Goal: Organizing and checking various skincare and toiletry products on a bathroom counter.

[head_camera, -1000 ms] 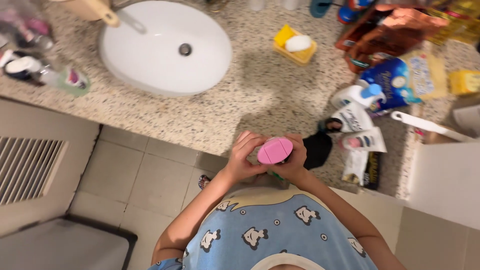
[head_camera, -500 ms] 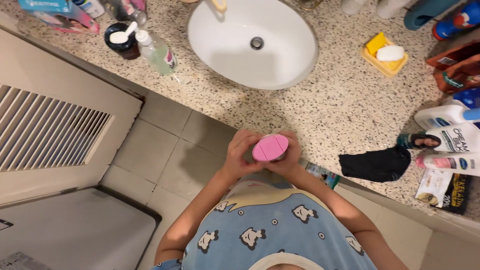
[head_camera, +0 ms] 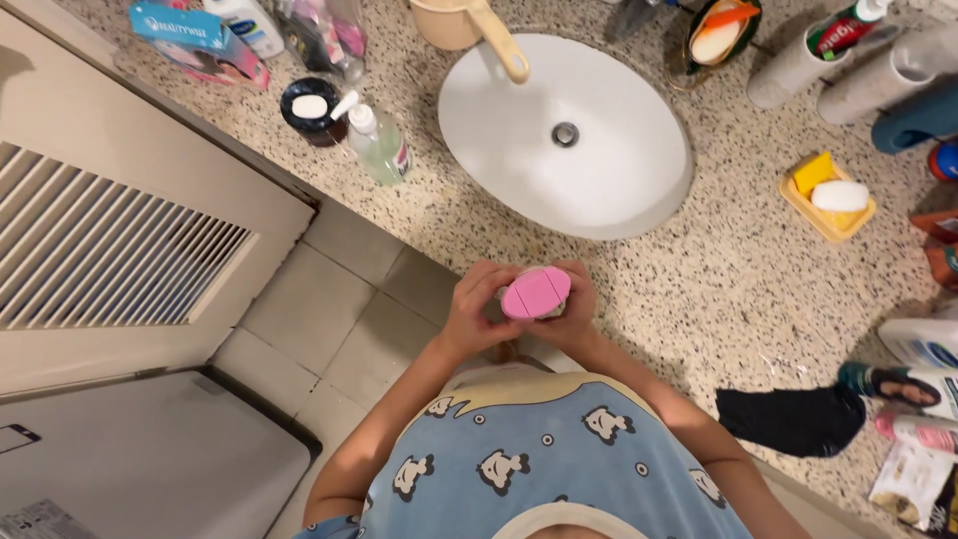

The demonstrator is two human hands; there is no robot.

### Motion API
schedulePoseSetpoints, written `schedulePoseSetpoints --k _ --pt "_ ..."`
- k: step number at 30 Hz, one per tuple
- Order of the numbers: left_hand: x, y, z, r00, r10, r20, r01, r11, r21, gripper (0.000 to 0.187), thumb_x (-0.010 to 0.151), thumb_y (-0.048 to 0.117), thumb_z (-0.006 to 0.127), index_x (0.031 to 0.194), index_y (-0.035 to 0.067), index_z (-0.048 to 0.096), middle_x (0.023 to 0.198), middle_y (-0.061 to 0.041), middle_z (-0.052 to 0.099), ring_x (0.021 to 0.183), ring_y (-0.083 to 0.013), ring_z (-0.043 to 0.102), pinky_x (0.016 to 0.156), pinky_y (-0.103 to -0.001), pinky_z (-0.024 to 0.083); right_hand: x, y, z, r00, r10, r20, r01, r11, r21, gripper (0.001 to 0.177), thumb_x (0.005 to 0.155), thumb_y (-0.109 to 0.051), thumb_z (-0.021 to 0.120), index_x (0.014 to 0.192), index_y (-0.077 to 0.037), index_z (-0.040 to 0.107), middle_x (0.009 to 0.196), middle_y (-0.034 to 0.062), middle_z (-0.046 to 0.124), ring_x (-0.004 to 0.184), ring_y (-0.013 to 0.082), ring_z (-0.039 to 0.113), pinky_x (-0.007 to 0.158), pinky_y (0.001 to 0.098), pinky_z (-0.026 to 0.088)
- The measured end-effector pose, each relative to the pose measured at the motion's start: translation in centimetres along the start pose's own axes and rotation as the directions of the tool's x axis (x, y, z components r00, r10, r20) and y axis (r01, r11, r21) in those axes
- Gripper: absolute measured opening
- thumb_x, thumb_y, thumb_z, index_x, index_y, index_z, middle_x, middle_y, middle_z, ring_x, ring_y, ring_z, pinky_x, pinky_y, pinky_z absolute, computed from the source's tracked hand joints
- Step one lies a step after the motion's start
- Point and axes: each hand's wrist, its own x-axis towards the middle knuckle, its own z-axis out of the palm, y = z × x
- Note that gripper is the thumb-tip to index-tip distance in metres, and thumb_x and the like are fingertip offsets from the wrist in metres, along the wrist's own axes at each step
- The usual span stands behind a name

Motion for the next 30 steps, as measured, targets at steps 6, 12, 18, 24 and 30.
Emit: schedulePoseSetpoints --k 6,12,18,24,30 --pt "2.6 -2.4 -1.9 1.0 0.004 -0.02 -0.003 0.999 0.054 0.049 0.074 0.017 0.086 0.116 0.002 0.064 0.114 -0.013 0.07 0.098 -0.0314 0.067 0.086 -0.041 0.053 3.8 1.6 2.6 0.999 -0.035 -0.01 0.035 0.999 0.008 0.078 0.067 -0.037 0.096 0.123 -0.008 0.052 0.113 0.0162 0.062 0.096 0.0321 0.065 0.08 0.0407 0.054" --pt "4.5 -5.6 -5.6 0.997 -0.01 0.075 0.007 0.999 0.033 0.064 0.074 0.031 0.09 0.124 0.0 0.066 0.119 -0.013 0.07 0.098 -0.0308 0.066 0.087 -0.042 0.052 5.1 4.0 6.0 0.999 -0.03 0.036 0.028 0.998 0.049 0.087 0.061 -0.039 0.097 0.126 -0.007 0.05 0.115 0.0166 0.061 0.098 0.0301 0.063 0.081 0.0407 0.052" --pt "1.2 -14.6 -12.0 0.996 -0.06 -0.068 0.068 0.991 0.113 0.045 0.084 0.034 0.086 0.117 0.008 0.072 0.115 -0.012 0.068 0.106 -0.0299 0.068 0.093 -0.039 0.056 7.3 3.6 11.0 0.973 0.228 0.037 -0.221 0.965 -0.145 0.076 0.058 -0.025 0.102 0.118 -0.007 0.06 0.112 0.0127 0.06 0.098 0.0239 0.063 0.08 0.0361 0.055" --pt "2.2 -21.4 -17.8 0.971 -0.138 -0.196 0.166 0.976 0.137 0.061 0.086 0.035 0.091 0.128 0.009 0.056 0.134 -0.012 0.055 0.123 -0.0302 0.059 0.105 -0.043 0.051 8.8 3.1 17.6 0.925 0.296 -0.24 -0.327 0.939 -0.103 0.082 0.061 -0.031 0.1 0.121 0.0 0.053 0.112 0.0096 0.056 0.098 0.0197 0.062 0.085 0.0324 0.052" --pt "7.0 -23.2 -20.1 0.981 -0.178 0.074 0.16 0.965 0.208 0.117 0.063 0.049 0.095 0.153 0.007 0.032 0.155 -0.02 0.038 0.142 -0.0403 0.04 0.118 -0.053 0.038 9.0 3.4 21.2 0.92 0.243 -0.308 -0.319 0.92 -0.229 0.084 0.062 -0.033 0.101 0.122 0.001 0.053 0.111 0.0108 0.055 0.096 0.0201 0.063 0.08 0.0314 0.052"
